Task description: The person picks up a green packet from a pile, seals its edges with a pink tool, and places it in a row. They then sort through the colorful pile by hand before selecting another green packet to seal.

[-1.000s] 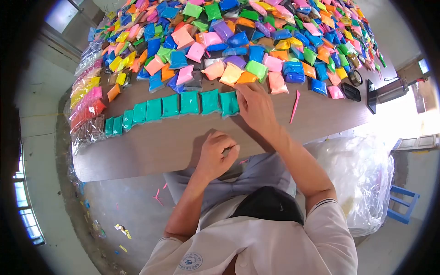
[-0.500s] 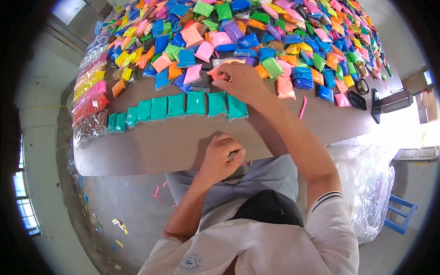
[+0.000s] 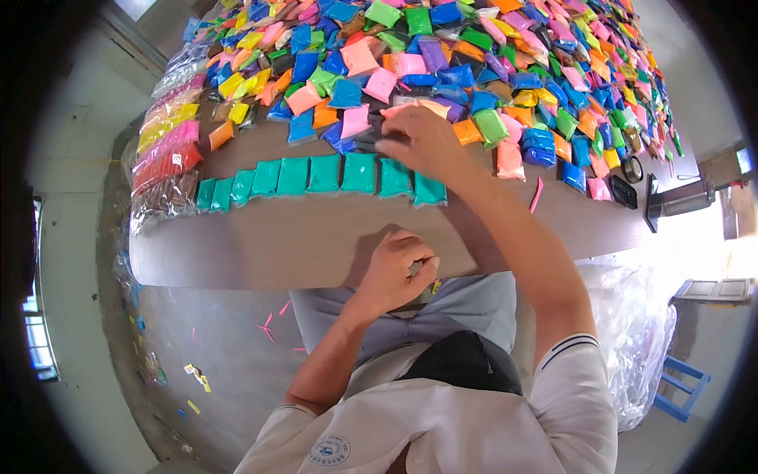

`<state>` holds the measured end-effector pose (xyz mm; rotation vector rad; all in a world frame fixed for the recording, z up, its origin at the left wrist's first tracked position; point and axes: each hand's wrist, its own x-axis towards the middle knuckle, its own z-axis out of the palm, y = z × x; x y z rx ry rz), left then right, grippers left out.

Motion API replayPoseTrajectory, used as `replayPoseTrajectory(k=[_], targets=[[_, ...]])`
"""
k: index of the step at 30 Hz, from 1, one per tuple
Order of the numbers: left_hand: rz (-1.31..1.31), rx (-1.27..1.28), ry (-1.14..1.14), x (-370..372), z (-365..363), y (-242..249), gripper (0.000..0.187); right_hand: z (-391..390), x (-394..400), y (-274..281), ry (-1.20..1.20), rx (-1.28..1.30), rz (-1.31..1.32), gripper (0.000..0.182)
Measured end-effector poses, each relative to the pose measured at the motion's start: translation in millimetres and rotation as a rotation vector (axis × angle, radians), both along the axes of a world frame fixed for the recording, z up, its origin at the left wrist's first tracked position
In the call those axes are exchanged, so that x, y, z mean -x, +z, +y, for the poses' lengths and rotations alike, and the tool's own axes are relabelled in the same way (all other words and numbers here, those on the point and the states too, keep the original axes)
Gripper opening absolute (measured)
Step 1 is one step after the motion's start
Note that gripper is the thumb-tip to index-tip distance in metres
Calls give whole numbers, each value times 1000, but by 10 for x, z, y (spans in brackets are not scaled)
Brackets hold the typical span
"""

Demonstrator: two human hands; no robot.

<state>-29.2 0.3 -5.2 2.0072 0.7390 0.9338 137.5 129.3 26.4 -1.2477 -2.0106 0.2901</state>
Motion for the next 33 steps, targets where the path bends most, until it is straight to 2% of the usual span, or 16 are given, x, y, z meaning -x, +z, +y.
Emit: replayPoseTrajectory(k=[6, 12, 21, 30, 33], targets=[[6, -33, -15, 7, 27, -20, 10, -501, -91, -116, 173, -22, -256, 48], [19, -5, -39, 17, 36, -54, 9, -605, 0, -138, 135, 39, -514, 55], [3, -60, 2, 5, 3, -78, 10, -542, -11, -155, 132, -1, -534, 55], [-73, -90, -15, 14, 9, -59, 6, -380, 563, -14, 395, -17, -467, 61], [-70, -46, -27, 0, 8, -101, 5, -334, 656, -105, 416, 62, -634, 64]])
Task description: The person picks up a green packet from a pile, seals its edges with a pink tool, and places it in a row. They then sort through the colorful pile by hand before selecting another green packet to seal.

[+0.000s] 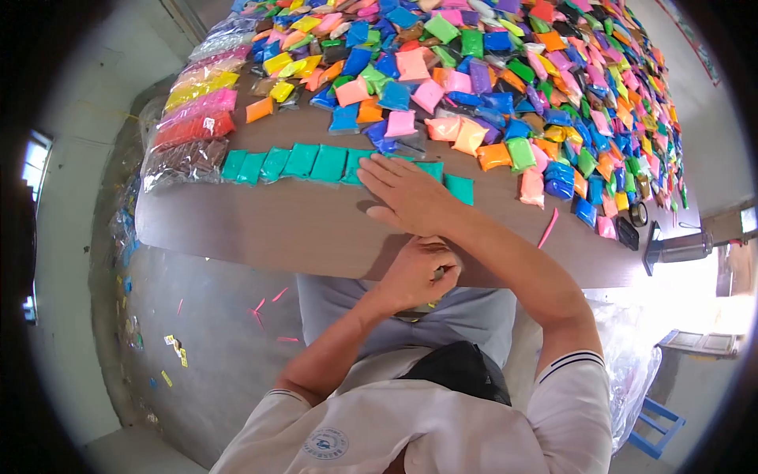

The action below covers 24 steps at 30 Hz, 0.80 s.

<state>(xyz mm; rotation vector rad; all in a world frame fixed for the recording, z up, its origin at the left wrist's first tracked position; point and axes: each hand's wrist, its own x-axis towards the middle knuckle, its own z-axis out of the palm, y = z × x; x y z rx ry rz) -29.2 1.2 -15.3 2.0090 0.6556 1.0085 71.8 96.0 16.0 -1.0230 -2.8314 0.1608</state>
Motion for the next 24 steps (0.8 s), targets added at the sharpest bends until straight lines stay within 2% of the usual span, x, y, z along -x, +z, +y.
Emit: replayPoseTrajectory(k=[3, 9, 13, 16, 21, 24], targets=[[14, 40, -10, 23, -25, -21, 6, -12, -8, -74, -17, -22, -27, 63], [111, 61, -16, 52, -22, 50, 10, 121, 70, 122, -16, 141, 78, 66], [149, 43, -11, 22, -34, -27, 8, 149, 479, 176, 56, 43, 153, 70], [25, -36, -2, 23, -20, -20, 4, 284, 789, 130, 59, 15, 170, 73], [4, -77, -12, 20, -7, -9, 17, 494, 992, -118, 57, -49, 99, 78], [-24, -105, 12, 8, -18, -50, 20, 509, 984, -62, 51, 22, 94, 78]])
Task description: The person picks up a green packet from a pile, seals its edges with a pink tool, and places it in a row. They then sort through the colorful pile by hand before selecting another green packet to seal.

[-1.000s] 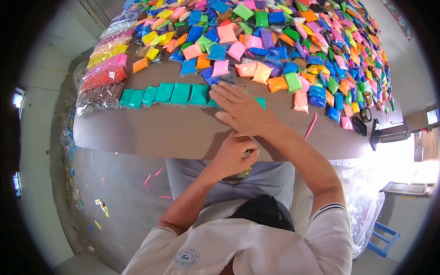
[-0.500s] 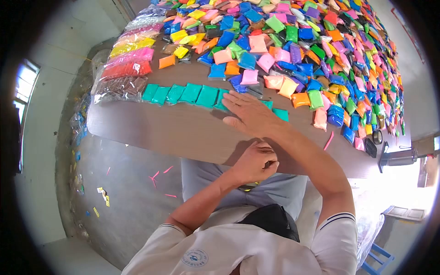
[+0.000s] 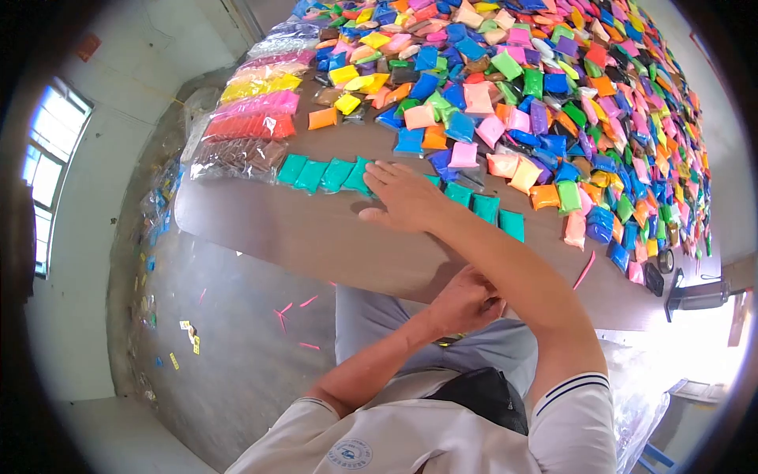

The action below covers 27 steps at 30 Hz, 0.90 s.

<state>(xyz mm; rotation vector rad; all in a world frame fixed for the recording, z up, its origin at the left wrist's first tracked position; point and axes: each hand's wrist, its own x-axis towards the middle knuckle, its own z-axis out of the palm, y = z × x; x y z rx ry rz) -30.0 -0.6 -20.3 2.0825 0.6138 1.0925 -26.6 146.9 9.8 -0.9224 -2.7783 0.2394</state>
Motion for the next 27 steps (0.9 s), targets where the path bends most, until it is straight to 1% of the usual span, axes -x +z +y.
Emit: replayPoseTrajectory(k=[1, 3, 4, 5, 7, 10, 12, 15, 19, 21, 22, 24, 25, 27], targets=[[-24, -23, 12, -21, 2, -32, 20, 18, 21, 77, 0, 15, -60, 78], [62, 34, 2, -29, -17, -58, 23, 75, 94, 242, -7, 42, -178, 78], [104, 63, -1, -28, -8, -55, 24, 90, 144, 253, 4, 19, -129, 79], [58, 55, 19, -28, -2, -49, 23, 103, 208, 249, 18, -3, -81, 80], [-31, 49, 61, 25, -38, 122, 22, 104, 379, 207, 50, -32, -12, 81], [-135, 56, 111, -4, -73, 101, 32, 139, 658, 115, 81, -79, 57, 81], [-113, 79, 39, 4, -56, 90, 35, 176, 804, 47, 81, -116, 106, 80], [-37, 69, -1, -3, -46, 57, 36, 206, 867, -47, 63, -65, 2, 82], [43, -48, 54, -18, -61, 36, 32, 230, 862, -107, 86, -38, 26, 82], [-9, 33, 16, -8, -59, 61, 34, 274, 854, -89, 92, -29, 21, 82], [-34, 74, -3, 5, -51, 78, 35, 286, 819, -65, 56, -1, 78, 80], [-68, 84, 27, 13, -62, 136, 30, 279, 763, -42, -10, 61, 194, 77], [-86, 93, 46, 21, -57, 160, 27, 233, 707, 93, -86, 165, 267, 75], [-21, 44, 16, 40, -28, 121, 19, 76, 451, 446, -233, 382, 414, 72]])
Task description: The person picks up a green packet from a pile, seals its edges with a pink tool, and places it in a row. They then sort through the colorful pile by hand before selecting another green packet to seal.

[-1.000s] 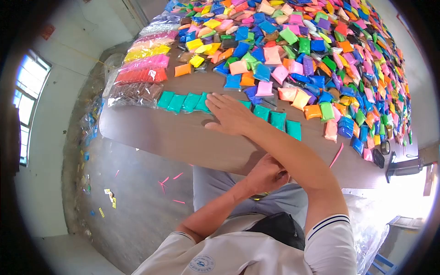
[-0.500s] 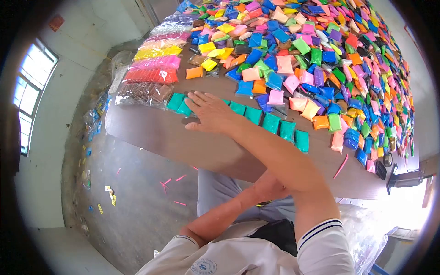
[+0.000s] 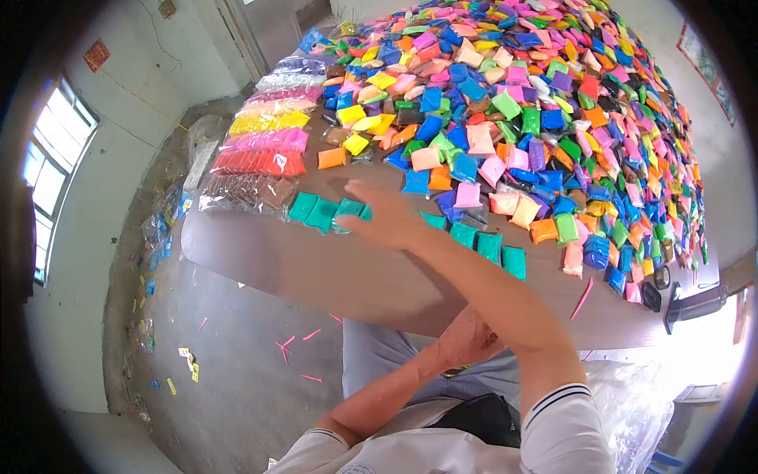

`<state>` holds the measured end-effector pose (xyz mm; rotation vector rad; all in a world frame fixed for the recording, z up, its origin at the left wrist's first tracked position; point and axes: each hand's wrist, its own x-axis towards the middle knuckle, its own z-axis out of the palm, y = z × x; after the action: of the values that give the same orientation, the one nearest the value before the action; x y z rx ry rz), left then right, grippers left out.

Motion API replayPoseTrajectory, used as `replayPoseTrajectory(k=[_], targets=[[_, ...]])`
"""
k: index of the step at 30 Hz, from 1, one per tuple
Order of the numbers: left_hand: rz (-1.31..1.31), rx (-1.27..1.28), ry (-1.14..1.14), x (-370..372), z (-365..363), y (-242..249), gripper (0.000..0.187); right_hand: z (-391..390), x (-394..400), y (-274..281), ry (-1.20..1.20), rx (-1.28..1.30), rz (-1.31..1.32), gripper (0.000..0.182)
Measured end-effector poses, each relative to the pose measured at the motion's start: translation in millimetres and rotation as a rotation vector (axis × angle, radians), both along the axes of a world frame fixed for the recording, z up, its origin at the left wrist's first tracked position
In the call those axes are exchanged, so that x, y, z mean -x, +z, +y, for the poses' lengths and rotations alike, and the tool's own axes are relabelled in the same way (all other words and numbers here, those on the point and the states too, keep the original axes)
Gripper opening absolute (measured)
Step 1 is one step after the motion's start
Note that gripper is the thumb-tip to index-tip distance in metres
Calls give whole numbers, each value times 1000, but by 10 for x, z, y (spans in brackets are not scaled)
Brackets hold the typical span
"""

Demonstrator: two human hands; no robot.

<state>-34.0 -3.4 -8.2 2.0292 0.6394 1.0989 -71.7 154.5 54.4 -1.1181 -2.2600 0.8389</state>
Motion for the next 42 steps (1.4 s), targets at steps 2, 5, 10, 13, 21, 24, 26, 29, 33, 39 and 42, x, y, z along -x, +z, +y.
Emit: replayPoseTrajectory(k=[2, 5, 10, 13, 21, 24, 26, 29, 33, 39, 42], targets=[[36, 10, -15, -8, 8, -62, 11, -196, -327, 455, -88, -80, 120, 60], [76, 66, -17, -27, -21, -87, 10, -503, -844, 1205, -12, -272, 441, 46], [190, 6, -18, -16, -6, -19, 14, -1158, -1563, 1996, -98, -829, 604, 47], [201, 8, 0, -38, -18, -28, 14, -1438, -1859, 2278, -148, -1004, 521, 46], [225, 53, 48, -62, -98, -70, 18, -1779, -2210, 2600, -250, -1156, 348, 44], [249, 41, 64, -103, -60, -70, 17, -1902, -2266, 2661, -258, -1180, 313, 43], [268, 44, 70, -94, -66, -58, 17, -2024, -2317, 2712, -264, -1205, 298, 42], [256, 27, 85, -110, -66, -67, 15, -2281, -2425, 2872, -257, -1246, 272, 41], [244, -14, 83, -101, -66, -70, 12, -2556, -2535, 2991, -262, -1282, 224, 40], [237, -7, 84, -124, -42, -42, 12, -2592, -2577, 2884, -305, -1261, 172, 38], [220, -30, 92, -126, -43, -22, 13, -2504, -2581, 2786, -348, -1242, 149, 37]])
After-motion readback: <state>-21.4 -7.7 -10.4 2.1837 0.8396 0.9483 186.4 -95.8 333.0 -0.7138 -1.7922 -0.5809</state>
